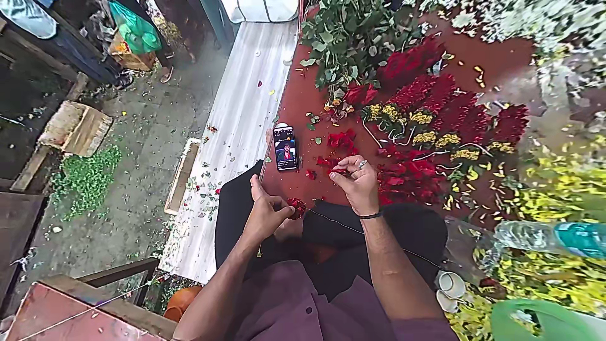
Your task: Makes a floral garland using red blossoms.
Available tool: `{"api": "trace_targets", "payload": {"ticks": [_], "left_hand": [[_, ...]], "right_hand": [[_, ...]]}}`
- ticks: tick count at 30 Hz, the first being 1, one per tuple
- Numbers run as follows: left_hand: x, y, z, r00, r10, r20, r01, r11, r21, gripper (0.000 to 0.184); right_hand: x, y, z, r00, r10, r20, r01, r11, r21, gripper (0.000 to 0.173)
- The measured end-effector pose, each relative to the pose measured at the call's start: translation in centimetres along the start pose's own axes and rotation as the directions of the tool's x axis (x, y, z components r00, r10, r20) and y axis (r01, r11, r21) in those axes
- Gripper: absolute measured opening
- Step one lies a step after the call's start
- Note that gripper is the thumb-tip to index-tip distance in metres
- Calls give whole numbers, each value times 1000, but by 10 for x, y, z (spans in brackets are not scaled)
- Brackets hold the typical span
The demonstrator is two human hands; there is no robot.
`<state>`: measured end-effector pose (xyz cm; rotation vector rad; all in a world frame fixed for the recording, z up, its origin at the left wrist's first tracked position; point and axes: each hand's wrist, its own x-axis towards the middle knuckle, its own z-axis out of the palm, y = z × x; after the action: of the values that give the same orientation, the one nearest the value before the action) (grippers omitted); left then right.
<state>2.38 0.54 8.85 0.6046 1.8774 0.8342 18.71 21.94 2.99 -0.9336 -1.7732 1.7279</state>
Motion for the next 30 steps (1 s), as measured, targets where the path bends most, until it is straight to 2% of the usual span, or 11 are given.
{"api": "trace_targets", "payload": {"ticks": [3, 6, 9, 11, 15, 18, 21, 25, 30], "left_hand": [[4, 2, 2, 1000, -19, -17, 20, 1000, 12, 20], [8, -4, 3, 999, -21, -27, 21, 999, 32, 23], [13, -5, 2, 1000, -10, 29, 9, 1000, 20, 21], [13, 0, 2, 995, -12, 100, 11, 1000, 6, 16], [13, 6, 1, 987, 2, 163, -8, 999, 37, 12], [15, 2, 2, 985, 67, 161, -75, 996, 47, 21], [16, -1, 3, 978, 99, 181, -100, 995, -4, 18], [19, 1, 0, 964, 71, 257, -57, 997, -61, 16], [21, 4, -4, 974, 54, 219, -65, 997, 44, 19]], "right_hand": [[-7, -17, 4, 997, 71, 19, -73, 992, 100, 50], [-26, -42, 14, 977, 157, 141, -184, 963, 199, 51], [-48, -49, 32, 934, 232, 272, -289, 938, 190, 51], [-56, -42, 43, 917, 276, 289, -328, 933, 150, 52], [-52, -27, 50, 923, 314, 222, -321, 947, -7, 58], [-48, -21, 47, 908, 339, 247, -327, 941, -90, 64], [-49, -12, 42, 896, 363, 256, -333, 930, -153, 77], [-43, -6, 30, 876, 347, 334, -306, 937, -171, 96], [-38, -11, 22, 883, 221, 414, -199, 975, -95, 81]]}}
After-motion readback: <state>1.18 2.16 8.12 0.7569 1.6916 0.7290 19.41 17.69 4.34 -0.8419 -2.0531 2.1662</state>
